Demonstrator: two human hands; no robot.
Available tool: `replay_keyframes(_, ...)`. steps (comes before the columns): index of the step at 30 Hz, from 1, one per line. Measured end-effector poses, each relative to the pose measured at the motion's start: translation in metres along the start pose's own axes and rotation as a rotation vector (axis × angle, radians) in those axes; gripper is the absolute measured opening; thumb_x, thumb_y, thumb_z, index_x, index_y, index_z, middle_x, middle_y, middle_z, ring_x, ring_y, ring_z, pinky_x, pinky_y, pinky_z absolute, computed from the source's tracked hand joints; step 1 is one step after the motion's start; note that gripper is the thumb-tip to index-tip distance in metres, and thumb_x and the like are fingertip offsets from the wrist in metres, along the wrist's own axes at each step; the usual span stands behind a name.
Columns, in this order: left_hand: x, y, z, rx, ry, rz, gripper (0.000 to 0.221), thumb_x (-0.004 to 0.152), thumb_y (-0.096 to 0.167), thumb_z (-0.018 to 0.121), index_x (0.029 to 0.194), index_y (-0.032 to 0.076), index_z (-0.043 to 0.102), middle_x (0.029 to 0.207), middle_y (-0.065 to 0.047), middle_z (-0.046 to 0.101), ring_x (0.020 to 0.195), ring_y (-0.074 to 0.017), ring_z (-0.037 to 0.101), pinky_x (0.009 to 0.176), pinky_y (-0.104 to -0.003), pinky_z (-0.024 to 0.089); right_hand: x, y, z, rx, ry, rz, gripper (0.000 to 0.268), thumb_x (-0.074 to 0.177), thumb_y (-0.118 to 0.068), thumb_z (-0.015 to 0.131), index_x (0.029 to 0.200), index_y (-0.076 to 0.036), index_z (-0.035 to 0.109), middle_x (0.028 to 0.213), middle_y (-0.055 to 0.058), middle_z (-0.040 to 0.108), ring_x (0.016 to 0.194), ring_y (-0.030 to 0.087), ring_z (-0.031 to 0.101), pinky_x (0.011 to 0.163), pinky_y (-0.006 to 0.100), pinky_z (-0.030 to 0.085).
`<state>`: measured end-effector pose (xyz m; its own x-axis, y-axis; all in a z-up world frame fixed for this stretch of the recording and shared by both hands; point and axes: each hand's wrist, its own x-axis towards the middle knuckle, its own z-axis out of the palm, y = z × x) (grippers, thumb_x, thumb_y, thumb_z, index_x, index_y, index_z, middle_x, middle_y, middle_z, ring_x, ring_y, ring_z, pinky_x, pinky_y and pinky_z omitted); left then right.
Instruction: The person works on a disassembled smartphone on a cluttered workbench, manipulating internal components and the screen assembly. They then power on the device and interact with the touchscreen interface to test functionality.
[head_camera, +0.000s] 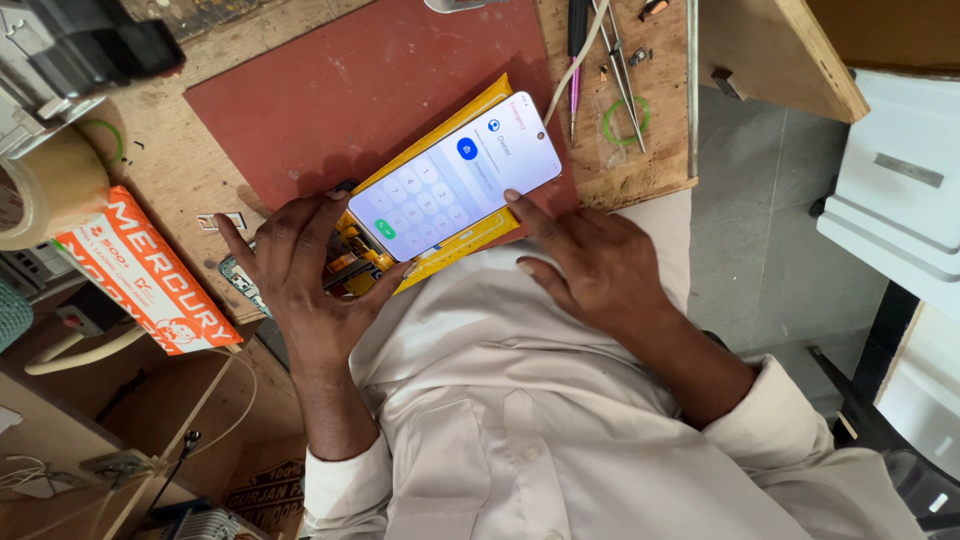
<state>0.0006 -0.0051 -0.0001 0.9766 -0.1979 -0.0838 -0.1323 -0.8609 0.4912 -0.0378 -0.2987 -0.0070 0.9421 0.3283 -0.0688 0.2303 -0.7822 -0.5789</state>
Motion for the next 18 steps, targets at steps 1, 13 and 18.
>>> replay_keyframes(1, 0.000, 0.000, 0.000, -0.005, -0.001, 0.000, 0.078, 0.073, 0.053, 0.095, 0.133, 0.010, 0.067, 0.130, -0.008, 0.063, 0.128, -0.0263, 0.059, 0.131, -0.063, 0.007, -0.001, 0.002, -0.001, 0.003, 0.020, 0.001, 0.065, 0.093, -0.028, 0.074, 0.151, -0.009, 0.052, 0.091, 0.007, 0.066, 0.079, 0.024, 0.062, 0.072, 0.039, 0.052)
replay_keyframes(13, 0.002, 0.003, -0.002, -0.004, 0.000, 0.000, 0.076, 0.073, 0.054, 0.094, 0.131, 0.011, 0.068, 0.128, -0.007, 0.064, 0.126, -0.0264, 0.060, 0.130, -0.064, 0.006, -0.004, 0.013, 0.000, 0.021, 0.259, 0.169, 0.045, 0.098, -0.009, 0.077, 0.140, -0.001, 0.064, 0.077, 0.004, 0.066, 0.064, 0.019, 0.061, 0.062, 0.033, 0.049)
replay_keyframes(18, 0.003, 0.003, -0.002, -0.010, -0.001, 0.004, 0.075, 0.075, 0.054, 0.093, 0.132, 0.013, 0.068, 0.127, -0.006, 0.065, 0.125, -0.0263, 0.060, 0.129, -0.064, 0.007, -0.004, 0.015, 0.001, 0.145, 0.352, 0.103, 0.019, 0.093, -0.003, 0.086, 0.097, -0.003, 0.067, 0.081, 0.009, 0.067, 0.065, 0.022, 0.062, 0.059, 0.033, 0.047)
